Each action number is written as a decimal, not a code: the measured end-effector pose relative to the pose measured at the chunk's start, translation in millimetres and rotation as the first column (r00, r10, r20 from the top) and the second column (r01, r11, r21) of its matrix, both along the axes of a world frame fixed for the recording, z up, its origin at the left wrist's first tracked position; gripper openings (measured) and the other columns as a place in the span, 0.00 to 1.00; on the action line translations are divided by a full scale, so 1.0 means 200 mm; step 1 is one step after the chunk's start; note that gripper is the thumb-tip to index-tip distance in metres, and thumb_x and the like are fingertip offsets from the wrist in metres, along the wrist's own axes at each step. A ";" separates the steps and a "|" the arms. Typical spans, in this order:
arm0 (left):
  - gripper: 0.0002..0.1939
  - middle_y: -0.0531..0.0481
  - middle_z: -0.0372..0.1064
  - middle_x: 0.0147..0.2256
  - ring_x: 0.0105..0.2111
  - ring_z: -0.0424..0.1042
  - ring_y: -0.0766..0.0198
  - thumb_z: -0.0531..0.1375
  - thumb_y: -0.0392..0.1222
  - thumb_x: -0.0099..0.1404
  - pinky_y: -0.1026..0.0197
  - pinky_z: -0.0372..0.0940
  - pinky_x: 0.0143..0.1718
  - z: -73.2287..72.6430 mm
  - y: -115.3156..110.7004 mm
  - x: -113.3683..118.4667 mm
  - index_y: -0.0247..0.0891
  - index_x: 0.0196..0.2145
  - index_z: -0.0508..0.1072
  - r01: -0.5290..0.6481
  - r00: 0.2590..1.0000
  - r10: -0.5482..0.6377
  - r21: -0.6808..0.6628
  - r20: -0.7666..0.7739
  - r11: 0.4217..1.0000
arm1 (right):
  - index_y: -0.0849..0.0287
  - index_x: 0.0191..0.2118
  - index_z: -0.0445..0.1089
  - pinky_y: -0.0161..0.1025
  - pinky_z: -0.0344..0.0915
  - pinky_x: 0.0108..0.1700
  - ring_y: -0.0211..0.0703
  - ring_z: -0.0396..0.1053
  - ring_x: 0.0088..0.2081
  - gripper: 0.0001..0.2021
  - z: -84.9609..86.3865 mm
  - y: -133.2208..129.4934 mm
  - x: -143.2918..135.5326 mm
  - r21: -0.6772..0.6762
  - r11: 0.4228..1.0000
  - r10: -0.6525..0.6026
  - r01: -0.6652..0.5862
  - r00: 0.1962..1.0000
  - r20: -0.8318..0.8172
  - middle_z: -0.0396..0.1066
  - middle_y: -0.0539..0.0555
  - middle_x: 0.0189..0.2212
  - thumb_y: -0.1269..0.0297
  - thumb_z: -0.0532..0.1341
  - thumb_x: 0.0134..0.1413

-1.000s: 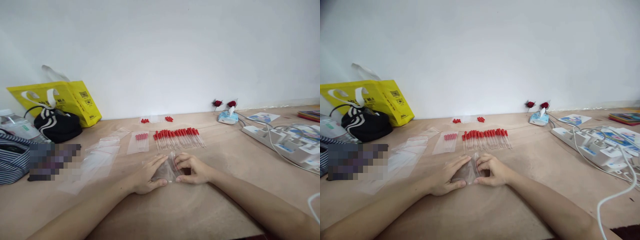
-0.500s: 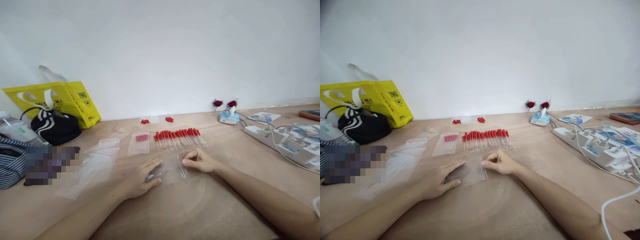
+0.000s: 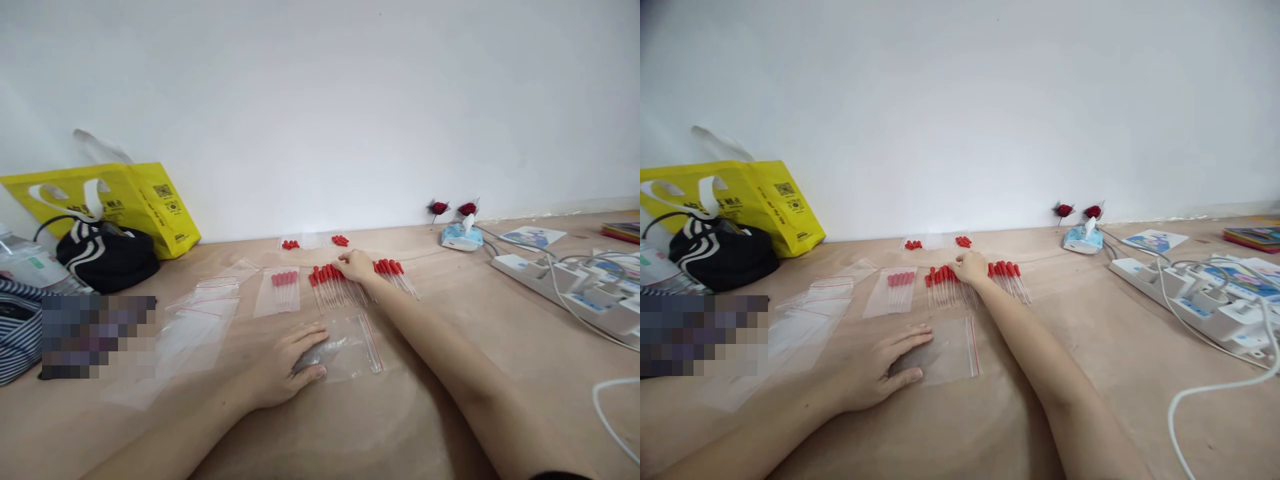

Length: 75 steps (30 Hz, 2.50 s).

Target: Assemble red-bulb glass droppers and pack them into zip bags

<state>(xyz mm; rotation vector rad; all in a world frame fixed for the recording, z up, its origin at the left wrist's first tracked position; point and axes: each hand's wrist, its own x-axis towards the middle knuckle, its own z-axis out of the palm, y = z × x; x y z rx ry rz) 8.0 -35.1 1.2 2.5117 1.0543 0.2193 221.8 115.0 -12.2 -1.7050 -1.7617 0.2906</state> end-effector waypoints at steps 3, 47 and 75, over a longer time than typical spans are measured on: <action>0.25 0.45 0.54 0.56 0.56 0.53 0.55 0.52 0.50 0.62 0.49 0.51 0.55 -0.01 0.00 0.00 0.39 0.54 0.58 0.013 1.000 -0.013 0.012 0.009 1.000 | 0.57 0.29 0.75 0.38 0.59 0.42 0.45 0.66 0.39 0.10 -0.02 0.04 -0.02 -0.014 1.000 0.009 -0.009 1.000 -0.024 0.72 0.56 0.33 0.58 0.60 0.42; 0.20 0.42 0.60 0.47 0.47 0.62 0.56 0.56 0.47 0.58 0.54 0.59 0.48 -0.01 0.03 0.07 0.36 0.46 0.64 -0.013 0.993 -0.003 0.141 0.114 0.990 | 0.60 0.26 0.69 0.30 0.54 0.23 0.30 0.56 0.20 0.09 -0.12 -0.70 0.26 -0.014 0.836 0.424 -0.548 0.662 -0.618 0.62 0.45 0.17 0.59 0.64 0.41; 0.17 0.48 0.59 0.53 0.52 0.58 0.58 0.49 0.43 0.64 0.53 0.55 0.53 0.02 0.04 -0.04 0.43 0.50 0.63 0.105 0.990 -0.108 0.043 0.090 0.994 | 0.59 0.32 0.73 0.39 0.59 0.40 0.49 0.65 0.39 0.11 -0.01 -0.05 0.02 0.028 0.999 -0.046 0.045 0.998 0.048 0.69 0.61 0.38 0.58 0.61 0.43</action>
